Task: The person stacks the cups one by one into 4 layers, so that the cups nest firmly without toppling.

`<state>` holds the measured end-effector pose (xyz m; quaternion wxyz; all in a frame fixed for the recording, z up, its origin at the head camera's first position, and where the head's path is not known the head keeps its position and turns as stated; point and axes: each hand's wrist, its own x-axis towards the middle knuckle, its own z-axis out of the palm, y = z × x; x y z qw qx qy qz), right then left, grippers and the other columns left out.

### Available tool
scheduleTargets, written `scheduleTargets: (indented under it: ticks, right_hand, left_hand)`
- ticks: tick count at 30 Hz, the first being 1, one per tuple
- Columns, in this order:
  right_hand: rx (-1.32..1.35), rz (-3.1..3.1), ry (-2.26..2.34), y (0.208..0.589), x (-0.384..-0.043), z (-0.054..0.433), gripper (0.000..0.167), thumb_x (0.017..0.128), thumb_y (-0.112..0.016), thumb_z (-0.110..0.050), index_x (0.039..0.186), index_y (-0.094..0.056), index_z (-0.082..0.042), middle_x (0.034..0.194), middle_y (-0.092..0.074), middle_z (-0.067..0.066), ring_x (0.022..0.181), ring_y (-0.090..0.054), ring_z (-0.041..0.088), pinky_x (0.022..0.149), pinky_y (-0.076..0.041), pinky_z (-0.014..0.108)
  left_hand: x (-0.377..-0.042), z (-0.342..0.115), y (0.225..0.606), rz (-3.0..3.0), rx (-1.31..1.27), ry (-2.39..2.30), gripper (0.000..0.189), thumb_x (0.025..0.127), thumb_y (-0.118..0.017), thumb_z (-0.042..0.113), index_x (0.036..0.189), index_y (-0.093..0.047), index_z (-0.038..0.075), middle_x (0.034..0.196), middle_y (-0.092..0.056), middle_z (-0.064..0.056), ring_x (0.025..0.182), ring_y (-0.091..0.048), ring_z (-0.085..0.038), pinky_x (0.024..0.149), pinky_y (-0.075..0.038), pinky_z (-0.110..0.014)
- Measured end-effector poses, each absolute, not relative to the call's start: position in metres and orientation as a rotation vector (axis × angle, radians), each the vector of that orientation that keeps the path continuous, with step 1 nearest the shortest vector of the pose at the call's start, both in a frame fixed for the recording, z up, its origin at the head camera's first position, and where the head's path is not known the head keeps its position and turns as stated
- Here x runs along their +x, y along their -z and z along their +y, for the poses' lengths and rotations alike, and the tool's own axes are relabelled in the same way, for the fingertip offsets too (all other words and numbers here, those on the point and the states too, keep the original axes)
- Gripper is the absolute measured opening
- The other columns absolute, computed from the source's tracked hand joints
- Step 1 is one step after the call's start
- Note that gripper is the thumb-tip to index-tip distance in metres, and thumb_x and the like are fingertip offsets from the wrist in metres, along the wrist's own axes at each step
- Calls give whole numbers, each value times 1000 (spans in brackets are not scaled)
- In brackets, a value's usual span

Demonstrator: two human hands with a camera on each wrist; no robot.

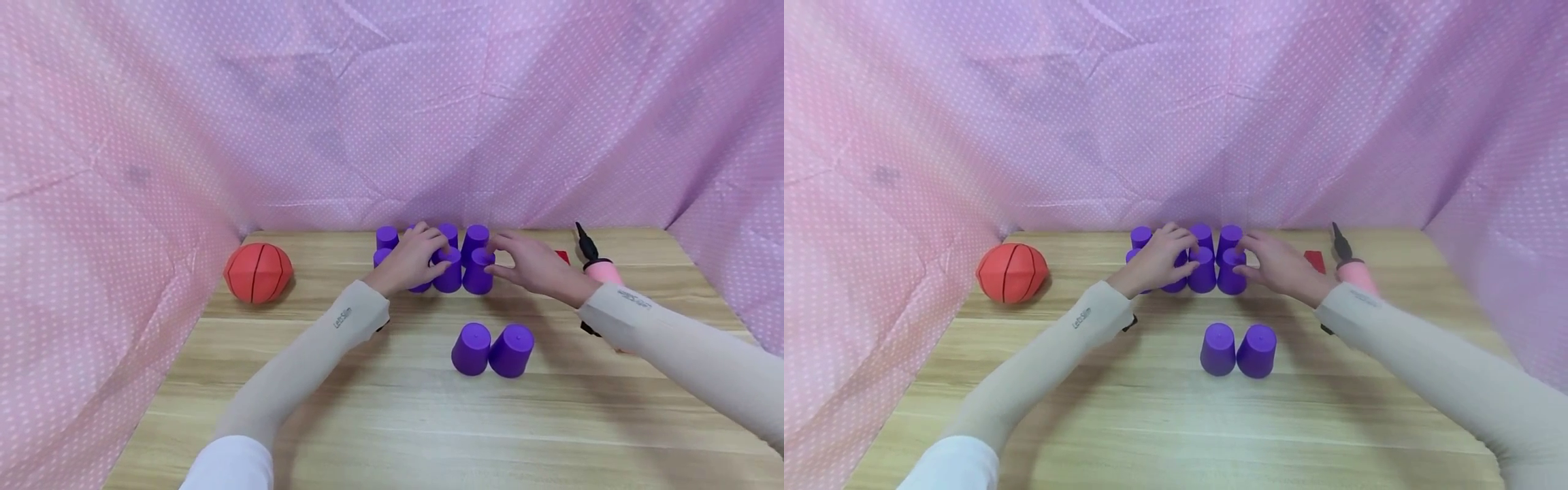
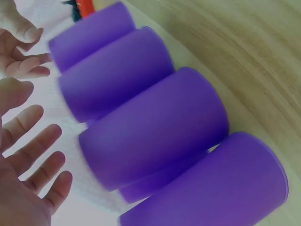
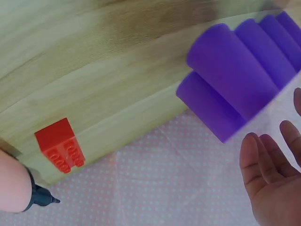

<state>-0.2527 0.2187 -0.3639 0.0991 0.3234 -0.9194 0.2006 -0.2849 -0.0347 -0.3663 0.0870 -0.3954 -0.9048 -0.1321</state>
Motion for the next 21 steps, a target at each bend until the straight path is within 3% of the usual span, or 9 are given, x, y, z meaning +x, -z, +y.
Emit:
scheduleTargets:
  ticks: [5,11,21]
  right_hand:
    - [999,-2678,-617,360,-224,229,26,84,-73,-24,104,-62,-11,104,-60,0,97,-59,19,79,-48,38]
    - [1154,-2623,-628,361,-184,240,28,80,-76,-21,103,-61,-16,106,-59,-6,97,-58,12,77,-49,29]
    - [1193,-2571,-636,364,-153,244,29,78,-79,-22,102,-62,-21,109,-58,-10,100,-57,11,83,-42,16]
  left_hand:
    - [-258,-47,357,-2499,-1355,472,21,86,-68,28,98,-65,12,105,-61,1,99,-46,-18,88,-35,-29]
    - [-220,-43,357,-2334,-1669,487,27,87,-68,31,103,-64,10,107,-62,0,105,-48,-19,97,-33,-25]
    - [-196,-34,364,-2432,-1696,535,27,89,-65,34,108,-63,15,112,-58,7,107,-43,-10,96,-31,-19]
